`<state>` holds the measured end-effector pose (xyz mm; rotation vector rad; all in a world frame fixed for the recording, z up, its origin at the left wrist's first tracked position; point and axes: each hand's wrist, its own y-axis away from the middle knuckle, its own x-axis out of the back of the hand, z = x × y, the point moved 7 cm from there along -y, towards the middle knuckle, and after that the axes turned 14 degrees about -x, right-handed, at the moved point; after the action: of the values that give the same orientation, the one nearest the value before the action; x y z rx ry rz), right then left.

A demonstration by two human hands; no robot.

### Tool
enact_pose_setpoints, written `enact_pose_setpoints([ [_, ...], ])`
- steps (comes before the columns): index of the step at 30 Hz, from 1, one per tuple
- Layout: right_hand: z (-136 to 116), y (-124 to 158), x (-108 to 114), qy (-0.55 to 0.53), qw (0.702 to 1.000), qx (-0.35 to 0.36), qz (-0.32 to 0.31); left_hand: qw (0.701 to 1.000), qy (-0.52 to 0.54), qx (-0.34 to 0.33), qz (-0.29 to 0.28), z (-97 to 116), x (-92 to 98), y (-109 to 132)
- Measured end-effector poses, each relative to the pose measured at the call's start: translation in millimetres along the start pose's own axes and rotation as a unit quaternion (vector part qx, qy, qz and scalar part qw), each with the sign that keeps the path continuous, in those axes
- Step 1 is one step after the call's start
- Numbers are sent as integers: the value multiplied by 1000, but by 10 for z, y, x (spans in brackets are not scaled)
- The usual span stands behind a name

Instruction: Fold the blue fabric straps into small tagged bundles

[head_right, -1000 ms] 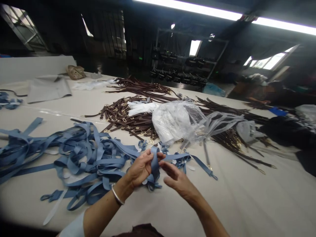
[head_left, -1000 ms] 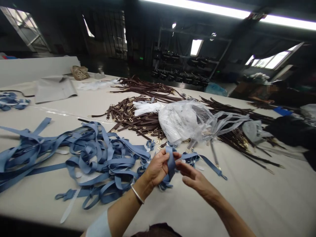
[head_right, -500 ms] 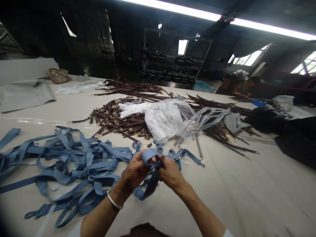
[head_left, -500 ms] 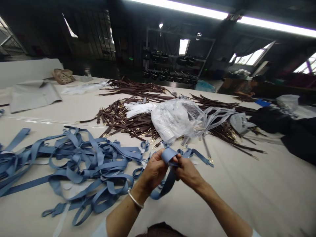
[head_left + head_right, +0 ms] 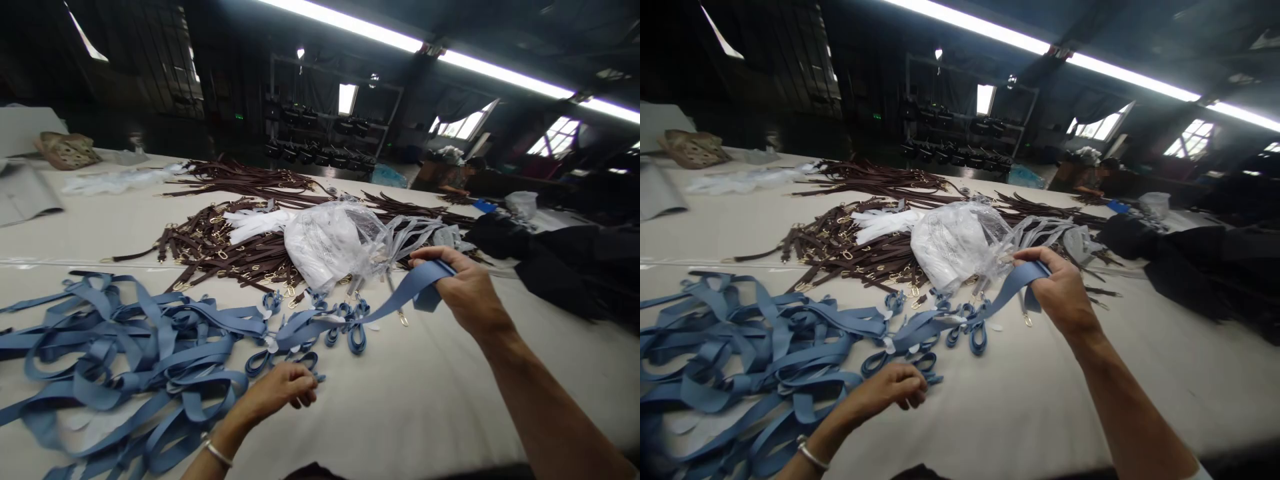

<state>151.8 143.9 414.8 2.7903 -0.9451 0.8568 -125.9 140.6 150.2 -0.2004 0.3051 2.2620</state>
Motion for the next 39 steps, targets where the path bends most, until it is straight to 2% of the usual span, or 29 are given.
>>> enact_pose_setpoints([
  [2,-107,60,-62,32,999,23,-6,998,-61,-33,-15,197,-56,-54],
  [5,-279,202,-259,64,995,68,-45,980,-93,-163,59,798,-119,-245],
  [6,-330,259,-328,74,992,85,-56,973,-85,-206,63,1005,-189,-320],
  [8,-401,364,-448,98,985,118,-77,962,-18,-272,13,1336,-405,-470],
  [10,-415,427,-507,122,978,143,-94,949,72,-300,-66,1513,-608,-572],
  [11,-392,427,-491,127,977,146,-94,944,108,-296,-99,1531,-667,-599],
  [13,-281,355,-351,110,984,123,-65,944,141,-264,-141,1440,-681,-605],
  [15,-92,236,-137,68,995,73,-18,955,136,-212,-159,1240,-585,-560],
  [17,106,152,27,53,997,32,39,968,114,-164,-152,1061,-447,-500],
  [19,203,156,16,86,993,46,71,974,107,-143,-138,1033,-375,-464],
  [21,170,253,-202,133,984,110,51,971,115,-163,-129,1210,-419,-481],
  [23,63,397,-507,147,973,175,-19,964,110,-203,-135,1509,-550,-537],
  [25,-90,500,-700,132,967,205,-79,957,82,-238,-148,1793,-681,-598],
  [26,-178,510,-718,115,968,203,-93,954,70,-247,-156,1893,-723,-620],
  [28,-366,449,-603,64,978,176,-90,953,57,-246,-169,1974,-732,-648],
  [30,-558,335,-372,-16,988,135,-75,957,48,-231,-170,1913,-644,-669],
  [33,-847,194,-67,-137,984,91,-72,964,16,-208,-166,1686,-457,-718],
  [36,-1163,137,115,-183,975,106,-63,967,-17,-190,-168,1444,-325,-791],
  [39,-1452,102,287,-192,969,152,-19,972,-48,-167,-155,1233,-239,-855],
])
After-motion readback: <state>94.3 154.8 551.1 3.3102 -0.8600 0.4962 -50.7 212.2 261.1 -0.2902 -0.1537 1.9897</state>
